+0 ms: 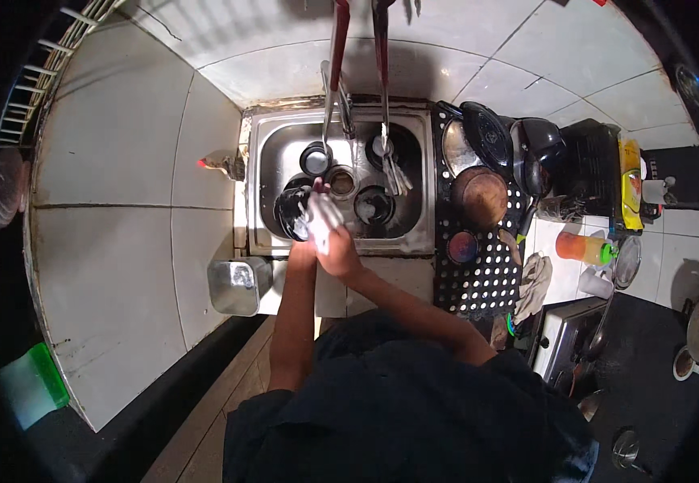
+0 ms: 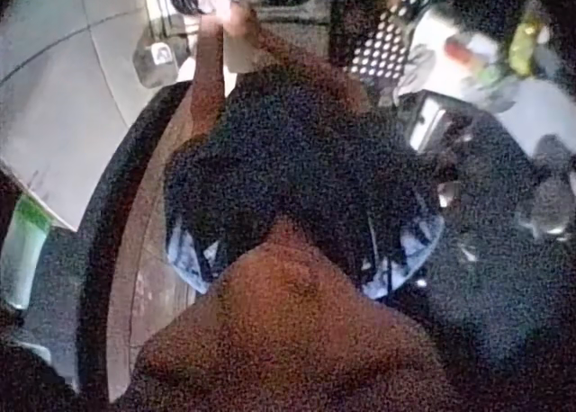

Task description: The person washes dishes in a kitchen sink, scrubbing cups and bowls with soap and a cloth by hand.

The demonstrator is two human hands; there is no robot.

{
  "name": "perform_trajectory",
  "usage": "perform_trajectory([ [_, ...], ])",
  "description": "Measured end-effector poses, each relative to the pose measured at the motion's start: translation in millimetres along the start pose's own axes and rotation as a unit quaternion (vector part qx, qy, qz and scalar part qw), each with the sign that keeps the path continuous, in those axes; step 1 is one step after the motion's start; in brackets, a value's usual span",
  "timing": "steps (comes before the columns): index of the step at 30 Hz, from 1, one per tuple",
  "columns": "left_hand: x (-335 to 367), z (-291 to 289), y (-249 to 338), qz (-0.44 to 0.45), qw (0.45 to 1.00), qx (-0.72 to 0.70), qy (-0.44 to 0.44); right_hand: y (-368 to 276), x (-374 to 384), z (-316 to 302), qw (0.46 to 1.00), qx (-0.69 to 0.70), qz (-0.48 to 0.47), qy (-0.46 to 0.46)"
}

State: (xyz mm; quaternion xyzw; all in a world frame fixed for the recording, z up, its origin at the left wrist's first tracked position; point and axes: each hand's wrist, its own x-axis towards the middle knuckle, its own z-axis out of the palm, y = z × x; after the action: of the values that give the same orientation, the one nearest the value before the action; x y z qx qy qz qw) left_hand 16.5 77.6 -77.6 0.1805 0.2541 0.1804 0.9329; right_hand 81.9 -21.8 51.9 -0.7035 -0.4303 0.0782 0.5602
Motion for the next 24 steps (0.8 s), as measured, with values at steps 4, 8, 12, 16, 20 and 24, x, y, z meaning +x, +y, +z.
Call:
perform_trajectory([
  [4, -9.5, 6.5, 6.0, -0.032, 0.998, -0.059, -0.001, -7.6, 27.3, -11.3, 0.996, -0.009, -0.045, -0.078],
  [8, -11.3, 16.4, 6.2, -0.072, 0.99, -0.12, -0.014, 17.5, 54.8, -3.2, 0.989, -0.014, 0.076, -0.123],
  [12, -10.5, 20.1, -2.7, -0.074, 0.98, -0.18, -0.033, 43.0, 50.0, 0.7, 0.988, -0.034, 0.064, -0.137],
  [16, -12.3, 22.9, -2.2, -0.01, 0.994, -0.105, 0.022, 33.2, 2.0, 0.7, 0.993, -0.034, 0.017, -0.111],
  [20, -2.8, 28.1, 9.2, 0.087, 0.989, 0.027, 0.114, -2.1, 14.8, -12.2, 0.993, 0.026, -0.052, -0.101],
  [24, 5.3, 39.5, 20.6, 0.174, 0.955, 0.132, 0.202, -3.5, 28.3, -13.9, 0.996, 0.08, -0.001, -0.032],
])
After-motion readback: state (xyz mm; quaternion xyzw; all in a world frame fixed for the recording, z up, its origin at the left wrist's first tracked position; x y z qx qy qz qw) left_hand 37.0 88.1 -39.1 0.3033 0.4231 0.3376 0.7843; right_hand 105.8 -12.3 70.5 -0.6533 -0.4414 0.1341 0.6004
